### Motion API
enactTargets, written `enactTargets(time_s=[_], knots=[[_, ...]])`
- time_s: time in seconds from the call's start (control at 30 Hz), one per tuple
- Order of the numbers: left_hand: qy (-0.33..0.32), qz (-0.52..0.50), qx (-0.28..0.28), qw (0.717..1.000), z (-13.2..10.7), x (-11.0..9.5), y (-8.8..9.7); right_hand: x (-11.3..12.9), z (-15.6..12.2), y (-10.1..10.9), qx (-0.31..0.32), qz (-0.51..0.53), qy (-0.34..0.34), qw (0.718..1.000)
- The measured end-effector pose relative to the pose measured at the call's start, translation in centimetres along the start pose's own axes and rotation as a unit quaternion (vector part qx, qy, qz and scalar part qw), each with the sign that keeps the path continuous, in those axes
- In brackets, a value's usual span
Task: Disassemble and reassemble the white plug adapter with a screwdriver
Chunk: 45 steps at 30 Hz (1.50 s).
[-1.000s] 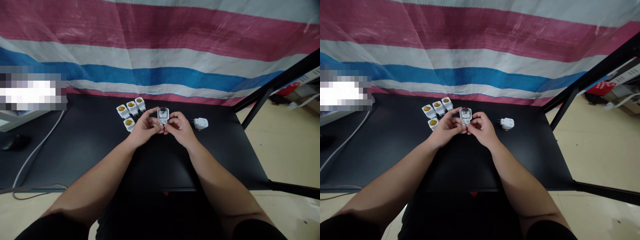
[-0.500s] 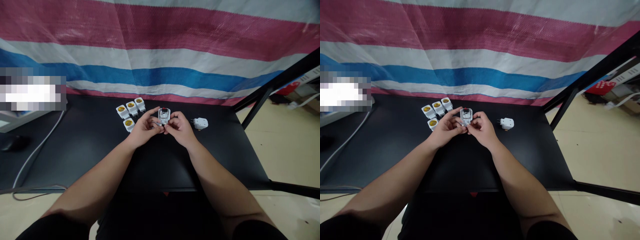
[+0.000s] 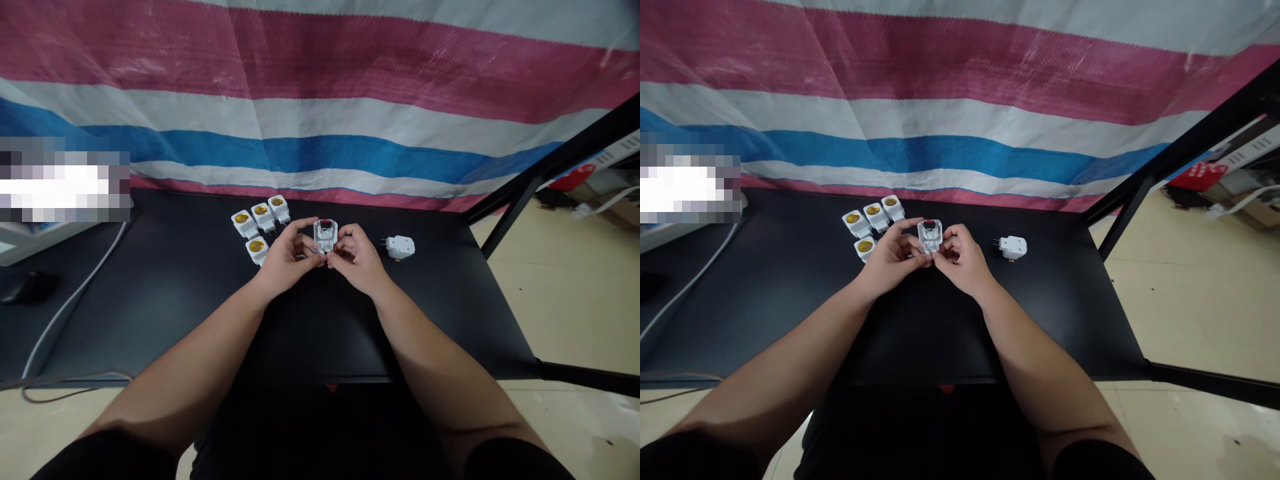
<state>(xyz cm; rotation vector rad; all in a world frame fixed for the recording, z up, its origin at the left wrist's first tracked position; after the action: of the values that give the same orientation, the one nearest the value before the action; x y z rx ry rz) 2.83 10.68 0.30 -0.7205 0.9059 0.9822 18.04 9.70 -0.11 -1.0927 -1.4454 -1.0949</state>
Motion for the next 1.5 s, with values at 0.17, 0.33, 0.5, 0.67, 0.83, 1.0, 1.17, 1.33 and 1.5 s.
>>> enactTargets(time_s=[0.17,0.33,0.5,0.67,0.83,1.0,1.17,1.33,1.5], knots=[[-0.012,0.026,0.013,1.000,0.0,-0.3,-0.1,-0.6,0.1,-0.1,0.007,0.019,-0.021,1.000],[-0.021,0.040,0.018,0.999,0.0,-0.6,-0.3,-0.8,0.2,-0.3,0.017,0.039,-0.028,0.999],[-0.003,0.056,0.028,0.998,-0.2,-0.5,-0.6,-1.3,0.2,0.0,-0.017,0.011,-0.050,0.999],[-0.001,0.090,0.038,0.995,-0.5,-0.5,-0.9,-0.5,-0.3,0.7,-0.081,-0.074,-0.036,0.993],[0.030,0.059,0.033,0.997,-0.6,0.1,-1.0,-0.4,-0.5,0.8,-0.094,-0.087,-0.038,0.991],[0.037,-0.021,0.033,0.999,-0.5,0.3,-1.5,-1.0,-0.3,0.5,-0.087,-0.019,-0.049,0.995],[0.028,-0.079,0.037,0.996,-0.3,0.1,-1.6,-1.4,0.1,-0.2,-0.038,0.057,-0.082,0.994],[0.057,-0.114,0.027,0.991,-0.5,0.6,-1.6,-1.4,0.2,-0.2,-0.030,0.085,-0.094,0.992],[0.076,-0.128,0.014,0.989,-0.6,1.1,-1.5,-1.2,0.1,-0.3,-0.018,0.101,-0.089,0.991]])
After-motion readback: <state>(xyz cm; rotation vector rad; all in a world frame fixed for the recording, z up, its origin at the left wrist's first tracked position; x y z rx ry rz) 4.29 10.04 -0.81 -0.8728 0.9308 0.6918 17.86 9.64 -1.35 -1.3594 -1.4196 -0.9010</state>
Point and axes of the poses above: each hand's wrist, its own z-axis towards the middle knuckle, its own y-axis out of the back of the hand, x = y × z, the point moved 10 cm from there along z, towards the middle knuckle, and after that the axes turned 14 degrees about -y, right-handed, at the moved point
